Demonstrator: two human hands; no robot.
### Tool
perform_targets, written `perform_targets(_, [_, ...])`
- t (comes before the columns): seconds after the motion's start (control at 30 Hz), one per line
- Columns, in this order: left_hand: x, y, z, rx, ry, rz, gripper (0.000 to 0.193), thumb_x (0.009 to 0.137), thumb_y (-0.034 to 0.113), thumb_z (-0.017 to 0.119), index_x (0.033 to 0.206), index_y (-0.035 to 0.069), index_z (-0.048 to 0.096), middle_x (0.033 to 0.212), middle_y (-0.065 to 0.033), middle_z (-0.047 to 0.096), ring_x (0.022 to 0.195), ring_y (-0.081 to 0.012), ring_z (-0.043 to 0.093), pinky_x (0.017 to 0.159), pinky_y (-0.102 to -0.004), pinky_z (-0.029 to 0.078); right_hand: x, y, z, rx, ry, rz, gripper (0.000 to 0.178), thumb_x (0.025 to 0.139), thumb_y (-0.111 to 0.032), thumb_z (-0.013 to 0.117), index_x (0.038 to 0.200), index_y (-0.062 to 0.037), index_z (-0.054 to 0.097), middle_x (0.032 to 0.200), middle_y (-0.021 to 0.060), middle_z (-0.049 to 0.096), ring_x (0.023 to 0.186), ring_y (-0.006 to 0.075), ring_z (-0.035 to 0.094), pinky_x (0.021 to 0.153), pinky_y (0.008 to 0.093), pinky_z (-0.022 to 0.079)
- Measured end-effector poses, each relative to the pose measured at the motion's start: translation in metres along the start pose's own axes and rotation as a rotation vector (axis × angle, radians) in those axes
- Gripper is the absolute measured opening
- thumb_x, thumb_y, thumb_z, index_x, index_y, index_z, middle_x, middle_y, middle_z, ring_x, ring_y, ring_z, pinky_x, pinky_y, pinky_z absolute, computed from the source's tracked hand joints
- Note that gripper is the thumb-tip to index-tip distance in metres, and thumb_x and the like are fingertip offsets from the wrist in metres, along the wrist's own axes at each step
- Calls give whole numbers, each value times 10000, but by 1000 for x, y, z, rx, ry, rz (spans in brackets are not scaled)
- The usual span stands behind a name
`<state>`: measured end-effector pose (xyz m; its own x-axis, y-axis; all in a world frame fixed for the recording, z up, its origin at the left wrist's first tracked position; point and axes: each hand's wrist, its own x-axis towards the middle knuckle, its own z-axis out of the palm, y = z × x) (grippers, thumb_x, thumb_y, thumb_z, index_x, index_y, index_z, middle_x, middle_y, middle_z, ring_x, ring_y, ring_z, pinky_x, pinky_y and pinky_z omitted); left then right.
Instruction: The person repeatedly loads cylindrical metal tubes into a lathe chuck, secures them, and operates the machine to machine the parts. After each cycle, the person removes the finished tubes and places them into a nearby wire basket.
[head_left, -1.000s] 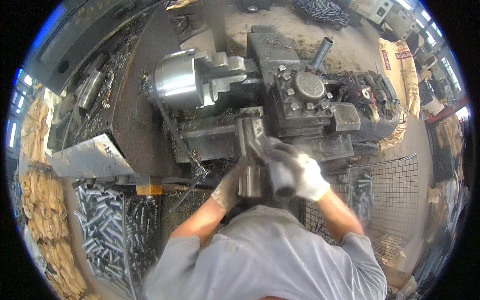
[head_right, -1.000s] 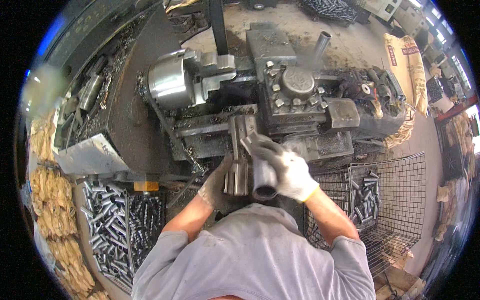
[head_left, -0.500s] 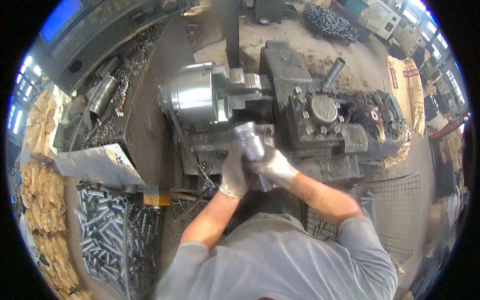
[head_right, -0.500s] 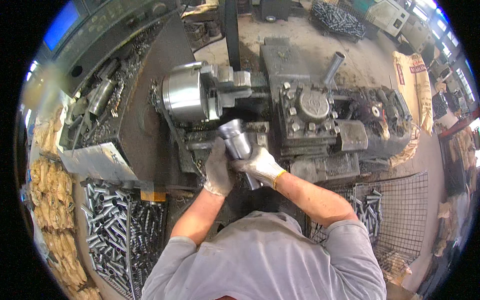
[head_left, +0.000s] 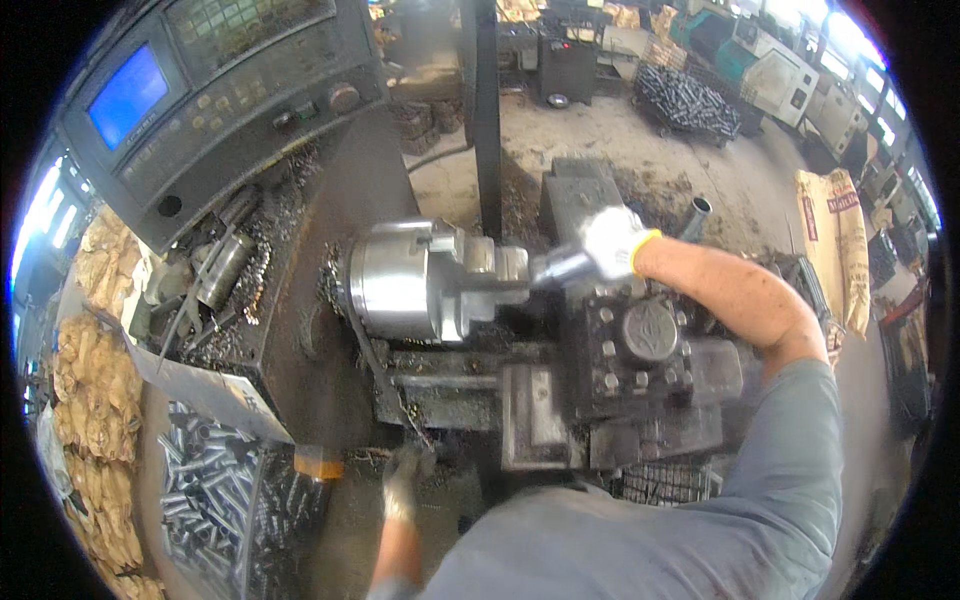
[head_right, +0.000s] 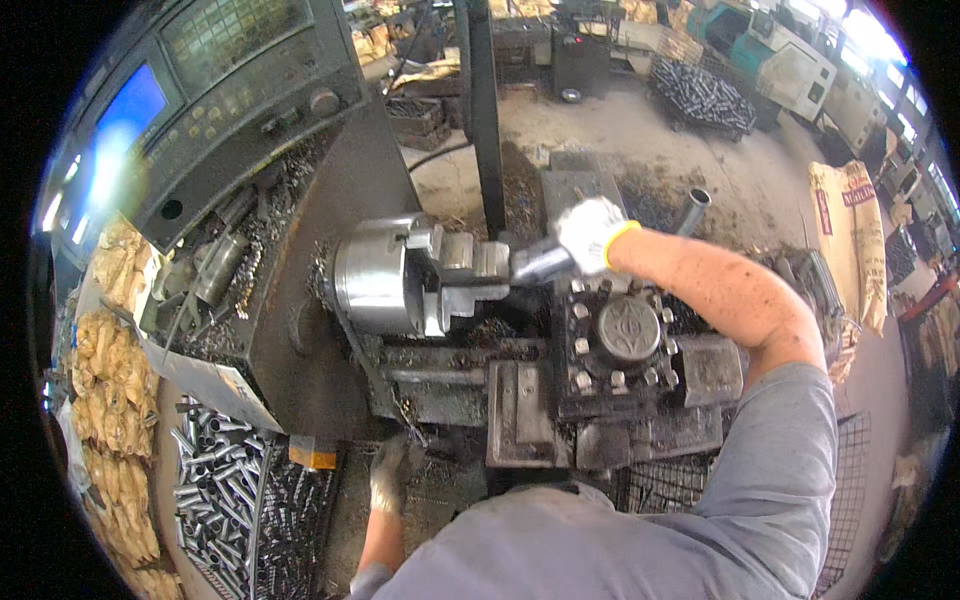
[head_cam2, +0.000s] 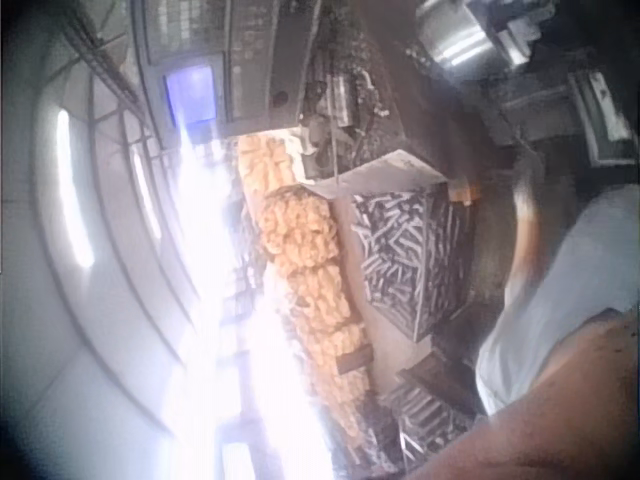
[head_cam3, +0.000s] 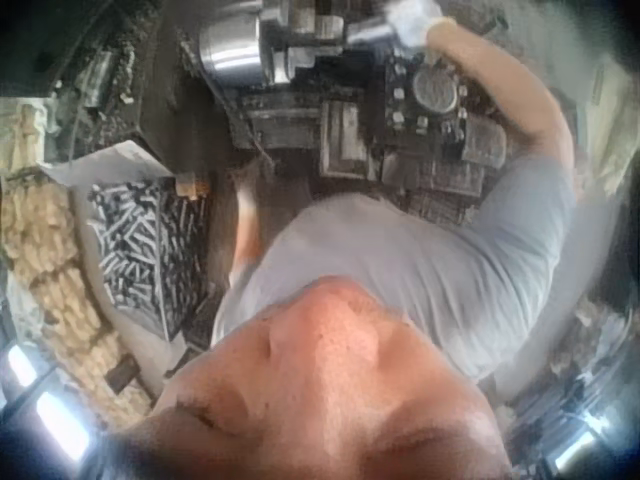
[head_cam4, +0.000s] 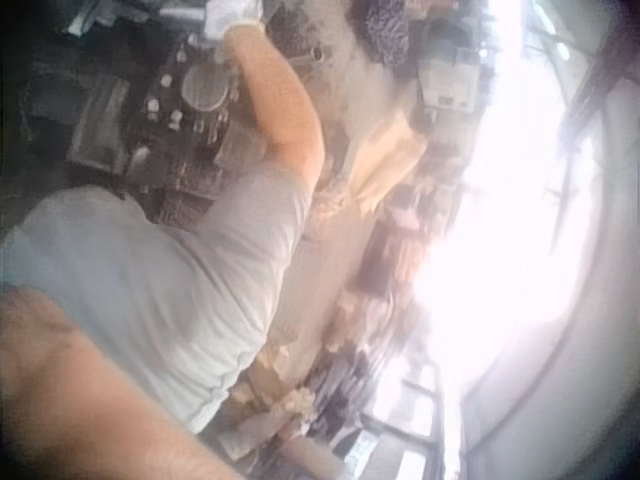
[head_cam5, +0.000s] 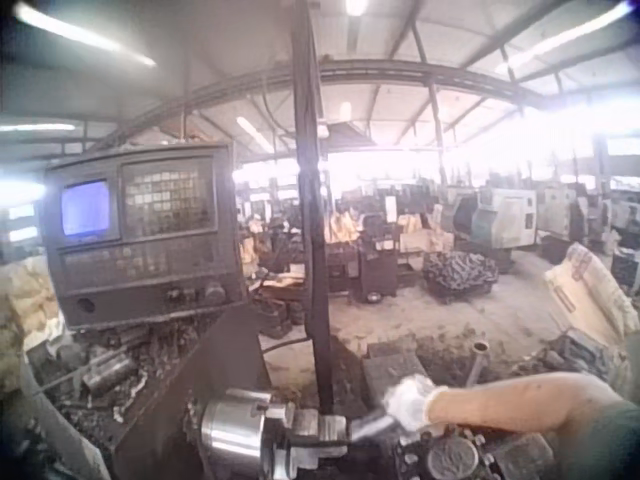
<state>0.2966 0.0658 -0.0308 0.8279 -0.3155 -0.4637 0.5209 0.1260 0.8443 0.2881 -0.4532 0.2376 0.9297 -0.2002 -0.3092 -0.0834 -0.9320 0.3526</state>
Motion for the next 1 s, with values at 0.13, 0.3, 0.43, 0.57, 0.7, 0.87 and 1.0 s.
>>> perform_targets(0.13, [-27, -15, -90, -93, 349, -170, 327, 1033, 347, 682, 1224, 83, 713, 1102, -85, 742, 1028, -282, 709, 916, -497, 602, 40, -16, 40, 529, -131, -68, 681, 676, -363, 878, 1256, -45, 715, 1083, 217, 786, 1027, 391, 761, 896, 472, 604])
perform_targets(0.3, [-4, 7, -131, -396, 352, 130, 289, 1080, 464, 573, 1132, 207, 695, 962, 8, 695, 869, -219, 644, 761, -418, 509, 55, -5, 67, 833, -97, -154, 745, 738, -451, 864, 1332, -38, 686, 1202, 226, 772, 1062, 367, 754, 919, 457, 597])
perform_targets(0.43, [-10, 54, -111, -472, 454, 181, 306, 1114, 481, 489, 1027, 245, 662, 811, 70, 614, 727, -162, 573, 679, -394, 458, 56, 7, 73, 581, -297, -143, 539, 741, -407, 857, 1125, -34, 795, 994, 207, 798, 872, 311, 760, 802, 453, 589])
perform_targets(0.57, [-26, 82, -100, -562, 454, -10, 314, 1129, 408, 479, 875, 246, 570, 685, 68, 518, 621, -139, 495, 582, -345, 417, 74, -17, 65, 700, -49, -116, 634, 657, -296, 877, 1217, -29, 746, 970, 175, 803, 822, 349, 752, 740, 450, 594])
perform_targets(0.7, [-6, 58, -128, -299, 469, 269, 257, 1121, 366, 557, 1079, 145, 682, 893, 41, 626, 746, -113, 548, 668, -285, 434, 79, -34, 44, 859, 24, -185, 902, 685, -354, 880, 1469, -20, 586, 1313, 235, 734, 1187, 375, 716, 991, 431, 574])
perform_targets(0.87, [-2, 31, -157, 9, 488, 333, 452, 1118, 432, 563, 1339, 51, 664, 1170, -70, 732, 973, -248, 704, 835, -438, 562, -30, -22, 10, 763, 400, 55, 708, 862, -344, 752, 1484, -50, 586, 1375, 253, 696, 1240, 397, 697, 1071, 442, 550])
perform_targets(1.0, [-43, 95, -77, 939, 928, 1039, 473, 1041, 270, 674, 1359, -66, 576, 1169, -216, 696, 1096, -331, 687, 982, -481, 553, -166, -72, 3, 1113, 775, 179, 314, 908, -75, 673, 1210, -18, 736, 1068, 145, 786, 962, 200, 763, 916, 369, 592])
